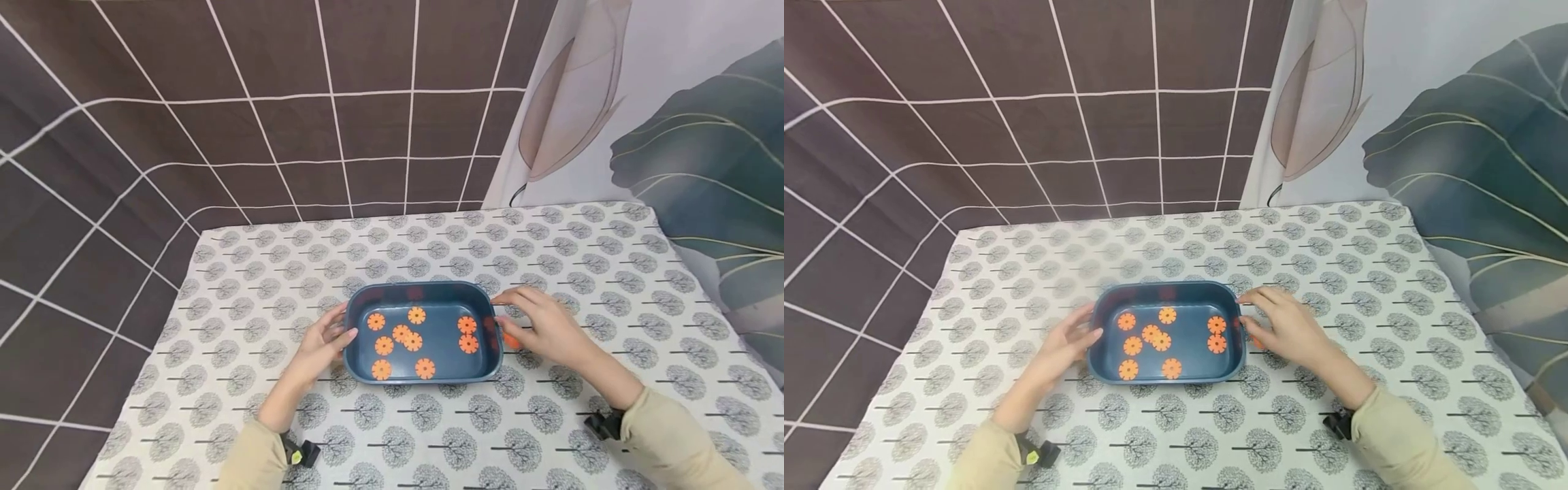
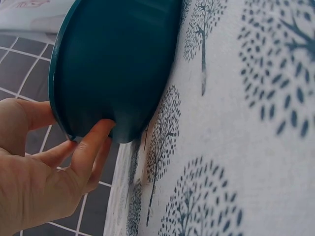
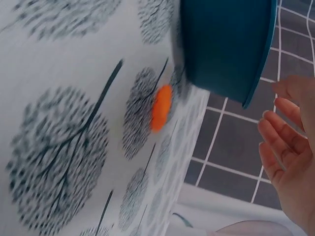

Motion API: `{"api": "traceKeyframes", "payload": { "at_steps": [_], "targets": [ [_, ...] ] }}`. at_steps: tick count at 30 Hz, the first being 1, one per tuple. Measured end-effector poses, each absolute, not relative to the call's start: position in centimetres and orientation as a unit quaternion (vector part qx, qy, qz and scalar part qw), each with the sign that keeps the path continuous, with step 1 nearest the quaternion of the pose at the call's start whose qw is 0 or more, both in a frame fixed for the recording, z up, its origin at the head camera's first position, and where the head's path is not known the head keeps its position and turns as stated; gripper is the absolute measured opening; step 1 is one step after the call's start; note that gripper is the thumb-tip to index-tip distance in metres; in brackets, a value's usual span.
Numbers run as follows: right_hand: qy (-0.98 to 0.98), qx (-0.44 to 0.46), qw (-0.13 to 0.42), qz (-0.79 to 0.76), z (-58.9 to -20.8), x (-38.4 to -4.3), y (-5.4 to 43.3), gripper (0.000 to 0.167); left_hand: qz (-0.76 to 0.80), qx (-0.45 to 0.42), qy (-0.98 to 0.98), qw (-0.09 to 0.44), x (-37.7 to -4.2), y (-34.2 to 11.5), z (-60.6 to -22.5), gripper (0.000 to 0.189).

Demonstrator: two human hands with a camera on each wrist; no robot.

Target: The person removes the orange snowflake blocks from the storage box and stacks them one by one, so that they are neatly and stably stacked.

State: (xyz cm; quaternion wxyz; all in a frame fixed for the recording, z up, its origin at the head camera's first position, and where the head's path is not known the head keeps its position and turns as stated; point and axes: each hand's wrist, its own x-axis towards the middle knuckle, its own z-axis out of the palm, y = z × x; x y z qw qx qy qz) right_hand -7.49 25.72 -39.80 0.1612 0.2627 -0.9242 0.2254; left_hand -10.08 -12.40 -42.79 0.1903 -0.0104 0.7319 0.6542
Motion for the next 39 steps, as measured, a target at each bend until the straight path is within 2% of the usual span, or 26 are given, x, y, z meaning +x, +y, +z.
{"api": "traceKeyframes", "payload": {
  "at_steps": [10, 23, 32, 39],
  "targets": [
    [-0.919, 0.279, 0.109, 0.257, -40.7, -7.1, 23.3, 0.044, 0.664, -0.012, 0.722, 0.194, -9.8, -12.2, -43.1, 0.061],
    [-0.920, 0.301, 0.084, 0.237, -41.4, -8.1, 21.8, 0.046, 0.667, -0.013, 0.720, 0.190, -9.9, -12.6, -43.1, 0.060],
    [-0.928, 0.324, 0.008, 0.184, -40.6, -8.5, 20.9, 0.047, 0.670, -0.013, 0.717, 0.191, -10.0, -12.4, -43.0, 0.060],
    [-0.934, 0.324, -0.016, 0.149, -40.2, -8.7, 20.4, 0.046, 0.670, -0.009, 0.717, 0.191, -10.0, -12.5, -43.0, 0.060]
  ]
}}
